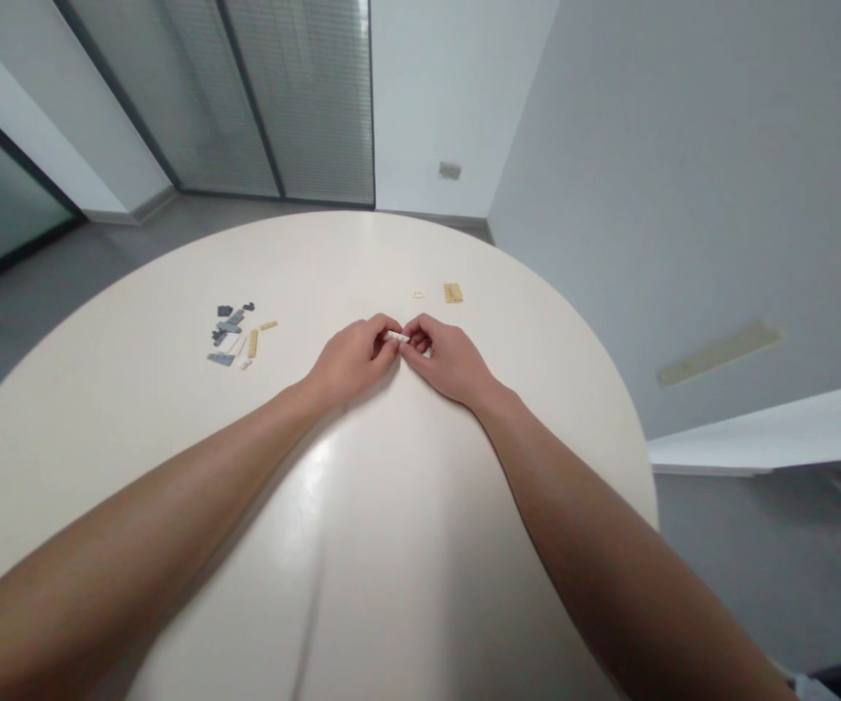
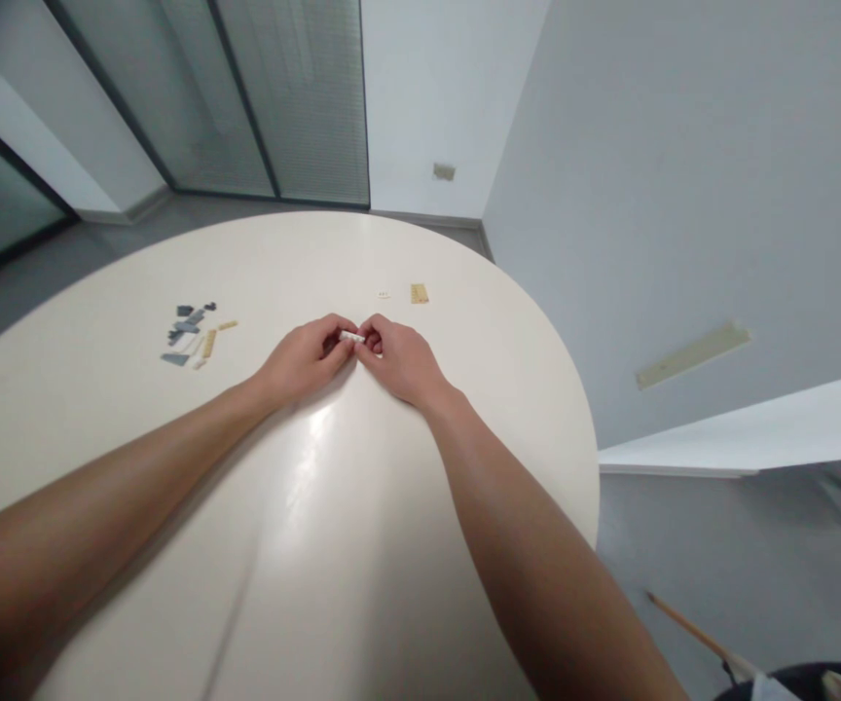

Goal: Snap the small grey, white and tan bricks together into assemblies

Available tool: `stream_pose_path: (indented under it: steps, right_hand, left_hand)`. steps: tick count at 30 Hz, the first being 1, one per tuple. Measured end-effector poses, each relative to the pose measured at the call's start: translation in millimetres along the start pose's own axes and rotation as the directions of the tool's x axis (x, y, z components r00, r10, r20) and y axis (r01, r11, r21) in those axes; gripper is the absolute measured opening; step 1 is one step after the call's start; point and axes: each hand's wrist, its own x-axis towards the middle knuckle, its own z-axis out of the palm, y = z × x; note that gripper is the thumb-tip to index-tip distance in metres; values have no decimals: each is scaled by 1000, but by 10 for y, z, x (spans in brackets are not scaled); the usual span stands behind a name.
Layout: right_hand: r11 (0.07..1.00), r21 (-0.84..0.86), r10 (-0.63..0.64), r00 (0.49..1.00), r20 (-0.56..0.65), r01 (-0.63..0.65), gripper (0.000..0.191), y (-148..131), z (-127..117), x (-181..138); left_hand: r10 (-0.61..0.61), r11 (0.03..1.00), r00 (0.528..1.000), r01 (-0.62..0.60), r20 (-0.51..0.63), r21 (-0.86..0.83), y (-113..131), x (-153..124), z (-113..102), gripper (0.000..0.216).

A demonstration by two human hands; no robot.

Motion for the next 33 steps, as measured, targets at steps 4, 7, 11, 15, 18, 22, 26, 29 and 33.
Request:
stream_pose_path:
  steps: [4, 7, 11, 15, 18, 22, 26, 29, 33]
  right_hand:
    - [1000, -2, -12, 1000, 1, 12, 11, 3, 4, -1]
    - [1000, -6, -14, 1000, -1, 14, 11, 7, 6, -3]
    - [1000, -20, -8, 1000, -5, 8, 11, 6, 6, -5]
    - [1000, -21, -4, 1000, -30, 4, 14, 6, 6, -3]
    - [1000, -12, -2, 999, -40, 2, 19, 12, 8, 4]
    - [1000, -9, -1, 999, -48, 0, 21, 11, 10, 11]
    - [1000, -16, 13, 999, -44, -14, 21, -3, 9, 6]
    - [1000, -14, 17, 999, -50, -18, 22, -7, 11, 2]
    - [1000, -4, 0, 998, -58, 0, 20, 8, 21, 2]
  left_hand:
    - [4, 1000, 1000, -4, 2, 4, -2, 4, 2, 28]
    - [4, 1000, 1000, -4, 3, -3, 4, 5, 1, 27]
    - [9, 1000, 1000, -9, -3, -13, 9, 5, 1, 27]
    - [10, 999, 999, -11, -32, -41, 10, 1, 4, 27]
    - [-6, 997, 997, 1, -74, -76, 3, -4, 7, 24]
    - [-21, 993, 992, 6, -125, -118, -14, -8, 13, 23]
    - [-36, 989, 990, 16, -134, -145, -13, -12, 11, 24]
    - [-47, 986, 990, 25, -132, -164, -1, -17, 4, 25]
    - [-55, 981, 989, 28, -136, -192, 15, -16, -7, 27]
